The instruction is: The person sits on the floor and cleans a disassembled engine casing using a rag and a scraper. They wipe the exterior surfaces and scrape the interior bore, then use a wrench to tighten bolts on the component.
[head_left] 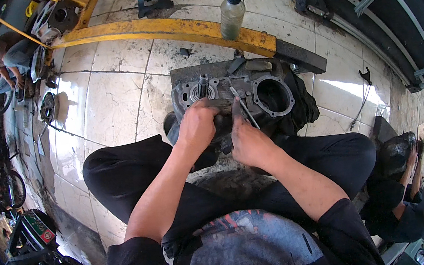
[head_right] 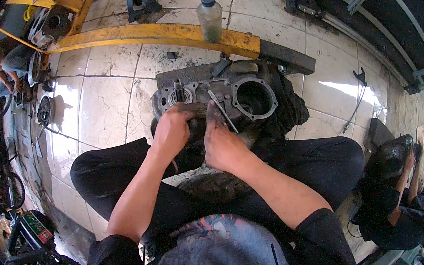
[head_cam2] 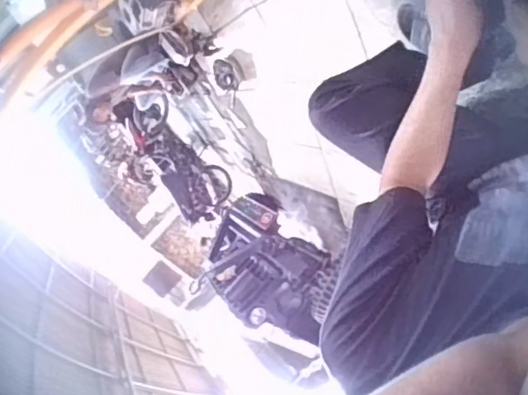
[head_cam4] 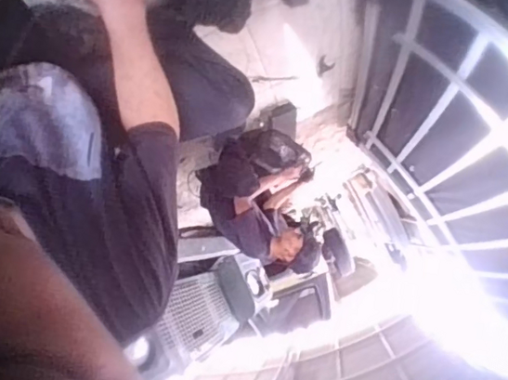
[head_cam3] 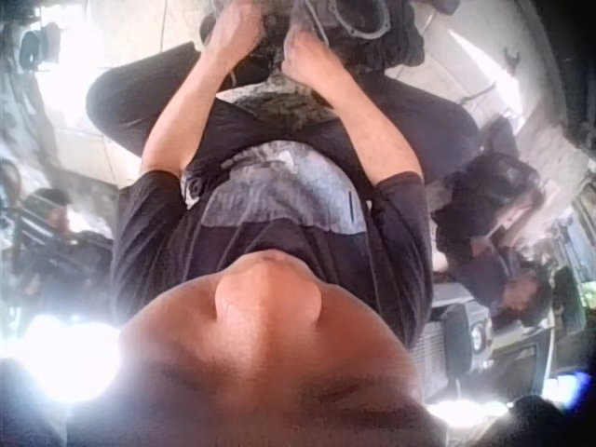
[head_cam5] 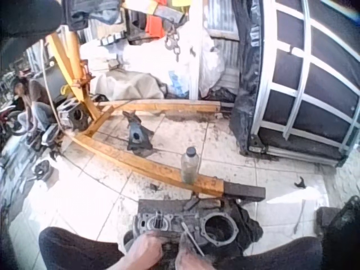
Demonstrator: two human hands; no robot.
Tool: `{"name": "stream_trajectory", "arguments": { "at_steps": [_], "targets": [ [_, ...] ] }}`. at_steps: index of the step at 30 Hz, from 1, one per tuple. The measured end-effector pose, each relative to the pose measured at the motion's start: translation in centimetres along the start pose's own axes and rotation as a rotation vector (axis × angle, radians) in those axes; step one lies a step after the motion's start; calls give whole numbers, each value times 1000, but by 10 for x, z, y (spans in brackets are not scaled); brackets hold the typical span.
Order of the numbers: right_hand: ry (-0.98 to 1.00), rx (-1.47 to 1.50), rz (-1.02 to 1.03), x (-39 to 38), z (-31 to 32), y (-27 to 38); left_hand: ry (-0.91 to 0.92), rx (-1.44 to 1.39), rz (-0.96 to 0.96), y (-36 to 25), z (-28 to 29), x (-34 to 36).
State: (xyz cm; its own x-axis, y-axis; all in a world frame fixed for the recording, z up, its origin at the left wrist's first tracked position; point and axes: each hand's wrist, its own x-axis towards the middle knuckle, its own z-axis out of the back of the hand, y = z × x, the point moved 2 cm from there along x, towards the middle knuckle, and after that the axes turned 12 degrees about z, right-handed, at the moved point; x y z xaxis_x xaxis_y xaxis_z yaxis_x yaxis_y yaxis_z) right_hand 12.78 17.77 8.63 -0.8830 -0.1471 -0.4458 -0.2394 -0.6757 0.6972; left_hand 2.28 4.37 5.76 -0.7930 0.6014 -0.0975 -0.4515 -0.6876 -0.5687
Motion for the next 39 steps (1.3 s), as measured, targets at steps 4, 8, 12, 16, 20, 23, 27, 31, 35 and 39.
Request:
{"name": "stream_trajectory", "arguments": {
  "at_steps": [4,8,12,16,20,23,27,31,35,39],
  "targets": [
    [-232,103,-41,2,6,-3,95,64,46,10,17,9],
    [-378,-110,258,13,6,-12,85,-125,162,12,20,7],
    [-263,-33,216,21,-7,-19,252,-342,304,1,37,8],
    [-262,-195,184,16,-16,-37,175,-235,275,10,72,9],
    [-377,-188,279,18,-18,-30,161,-156,351,25,75,7],
    [-313,-84,255,26,-10,-22,193,-139,309,33,67,2],
    [-310,7,212,17,-4,-22,151,-128,307,29,82,-1],
    [-214,50,6,19,5,-18,150,-134,300,28,86,-1],
    [-480,172,299,24,-9,-12,202,-145,293,23,78,-2],
    [-440,247,125,10,-22,-11,192,-83,301,27,79,-2]
  ]
}}
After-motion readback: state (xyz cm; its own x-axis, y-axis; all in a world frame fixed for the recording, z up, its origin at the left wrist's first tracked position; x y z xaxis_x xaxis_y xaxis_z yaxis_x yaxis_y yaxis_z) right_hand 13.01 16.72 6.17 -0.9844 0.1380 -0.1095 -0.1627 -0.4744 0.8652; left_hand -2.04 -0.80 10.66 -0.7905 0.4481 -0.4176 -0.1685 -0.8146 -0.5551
